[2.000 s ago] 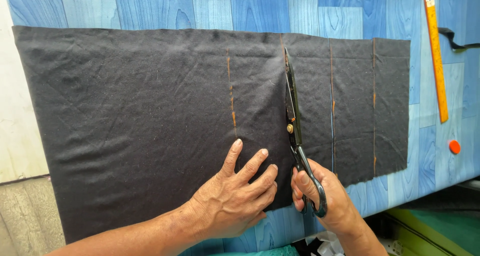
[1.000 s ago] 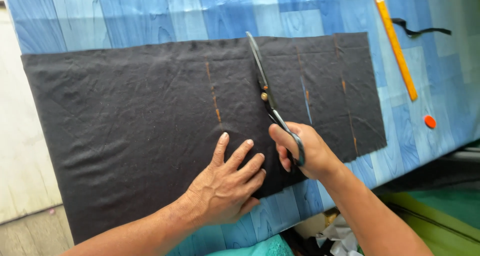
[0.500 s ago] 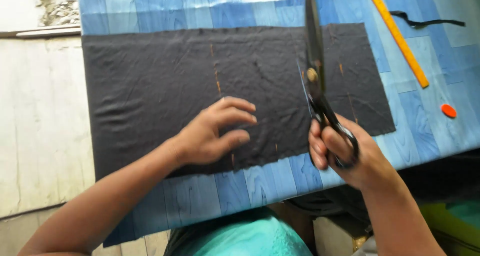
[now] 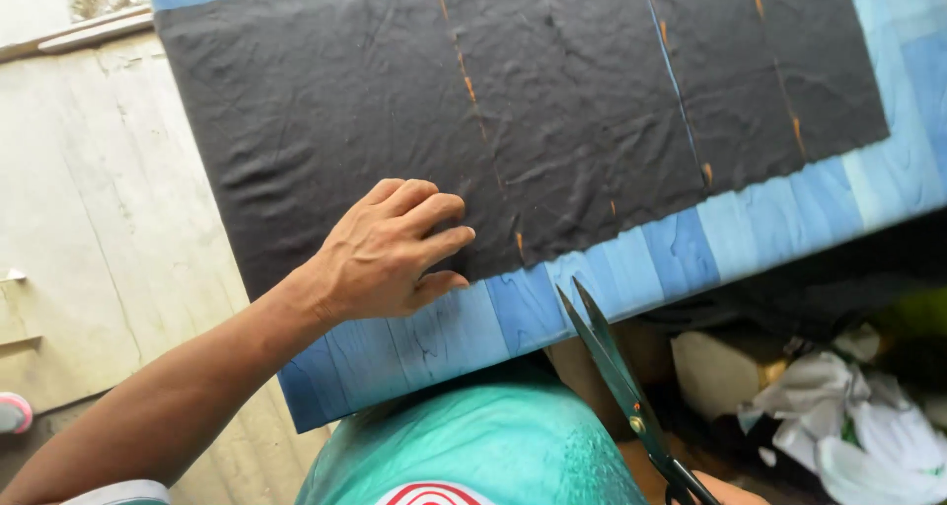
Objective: Measuring, marking with chalk, and cutting black fabric into strips using tailor scissors on a workspace table.
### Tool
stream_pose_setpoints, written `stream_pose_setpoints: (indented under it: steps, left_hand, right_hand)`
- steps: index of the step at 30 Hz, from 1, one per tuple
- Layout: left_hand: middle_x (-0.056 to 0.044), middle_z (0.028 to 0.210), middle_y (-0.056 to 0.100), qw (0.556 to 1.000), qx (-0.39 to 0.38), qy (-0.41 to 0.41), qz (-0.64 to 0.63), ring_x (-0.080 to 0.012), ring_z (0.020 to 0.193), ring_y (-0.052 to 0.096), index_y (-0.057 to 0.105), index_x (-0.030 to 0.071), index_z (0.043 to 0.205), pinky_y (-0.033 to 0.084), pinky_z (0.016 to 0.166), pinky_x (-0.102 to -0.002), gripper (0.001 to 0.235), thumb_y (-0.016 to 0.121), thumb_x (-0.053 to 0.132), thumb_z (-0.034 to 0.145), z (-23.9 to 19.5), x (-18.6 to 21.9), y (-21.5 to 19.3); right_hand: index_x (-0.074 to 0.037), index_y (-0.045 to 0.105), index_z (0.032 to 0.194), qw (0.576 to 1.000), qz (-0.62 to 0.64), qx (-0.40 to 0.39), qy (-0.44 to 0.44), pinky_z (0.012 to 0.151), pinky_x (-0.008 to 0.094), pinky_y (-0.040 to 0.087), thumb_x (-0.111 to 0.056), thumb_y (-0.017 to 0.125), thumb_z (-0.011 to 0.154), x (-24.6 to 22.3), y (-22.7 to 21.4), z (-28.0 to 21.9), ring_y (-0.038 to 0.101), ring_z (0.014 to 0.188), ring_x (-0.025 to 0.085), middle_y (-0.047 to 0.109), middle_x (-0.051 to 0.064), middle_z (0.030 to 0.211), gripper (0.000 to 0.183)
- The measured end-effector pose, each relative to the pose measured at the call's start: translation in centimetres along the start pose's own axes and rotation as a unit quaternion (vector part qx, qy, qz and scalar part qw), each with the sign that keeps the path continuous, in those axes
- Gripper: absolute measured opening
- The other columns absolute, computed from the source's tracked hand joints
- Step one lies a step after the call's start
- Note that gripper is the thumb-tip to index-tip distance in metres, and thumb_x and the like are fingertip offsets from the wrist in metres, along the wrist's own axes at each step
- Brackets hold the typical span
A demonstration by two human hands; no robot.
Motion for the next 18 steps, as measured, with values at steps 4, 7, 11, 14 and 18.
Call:
stream_pose_setpoints:
  steps: [4,7,11,14,18]
  left_hand:
    - [-0.011,0.12,0.062,0.999,0.024,0.046,-0.01,-0.0304,0.106,0.06,0.07,0.009,0.112,0.048,0.086,-0.045,0.035,0.068,0.04,0.096,-0.3,-0.5,0.1]
    - [-0.01,0.122,0.062,0.999,0.019,0.04,-0.019,-0.031,0.109,0.059,0.07,0.009,0.113,0.047,0.087,-0.045,0.034,0.07,0.038,0.096,-0.3,-0.8,0.2]
    - [-0.011,0.122,0.062,0.999,0.022,0.034,-0.029,-0.0319,0.11,0.059,0.07,0.008,0.113,0.046,0.089,-0.047,0.034,0.068,0.038,0.096,-0.3,-0.8,-0.1]
    - [-0.01,0.122,0.062,0.999,0.019,0.025,-0.031,-0.0322,0.11,0.059,0.069,0.009,0.113,0.046,0.09,-0.047,0.033,0.068,0.038,0.096,-0.4,-0.8,0.1]
    - [-0.011,0.123,0.062,0.999,0.013,0.027,-0.028,-0.0329,0.111,0.059,0.07,0.009,0.113,0.047,0.09,-0.047,0.033,0.066,0.039,0.097,-0.3,-0.8,0.0]
  right_hand:
    - [-0.013,0.069,0.099,0.972,-0.229,0.049,0.007,0.072,0.026,0.045,-0.038,0.077,0.085,-4.8,8.5,0.0,0.058,0.074,0.011,0.066,-0.001,0.086,0.03]
    - [-0.004,0.07,0.097,0.988,-0.1,0.116,-0.014,0.059,0.028,0.041,-0.056,0.073,0.066,-13.5,18.7,-2.1,0.055,0.062,0.015,0.065,0.008,0.077,0.06]
    - [-0.002,0.062,0.103,0.991,-0.025,0.101,-0.083,0.051,0.028,0.033,-0.056,0.068,0.072,-18.9,24.0,-1.2,0.043,0.056,0.014,0.056,0.01,0.076,0.063]
    - [-0.004,0.068,0.098,0.978,-0.075,0.192,-0.039,0.054,0.03,0.034,-0.06,0.063,0.065,-20.6,25.5,-0.8,0.043,0.055,0.016,0.056,0.009,0.072,0.065]
    - [-0.003,0.066,0.099,0.981,-0.054,0.177,-0.05,0.054,0.028,0.033,-0.059,0.065,0.067,-20.3,25.7,-0.1,0.037,0.056,0.013,0.053,0.008,0.074,0.064]
Point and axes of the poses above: each hand's wrist, its own z-axis towards the middle knuckle, its own y-axis out of the palm, x = y × z, the point moved 3 cm from there along z, towards the middle knuckle
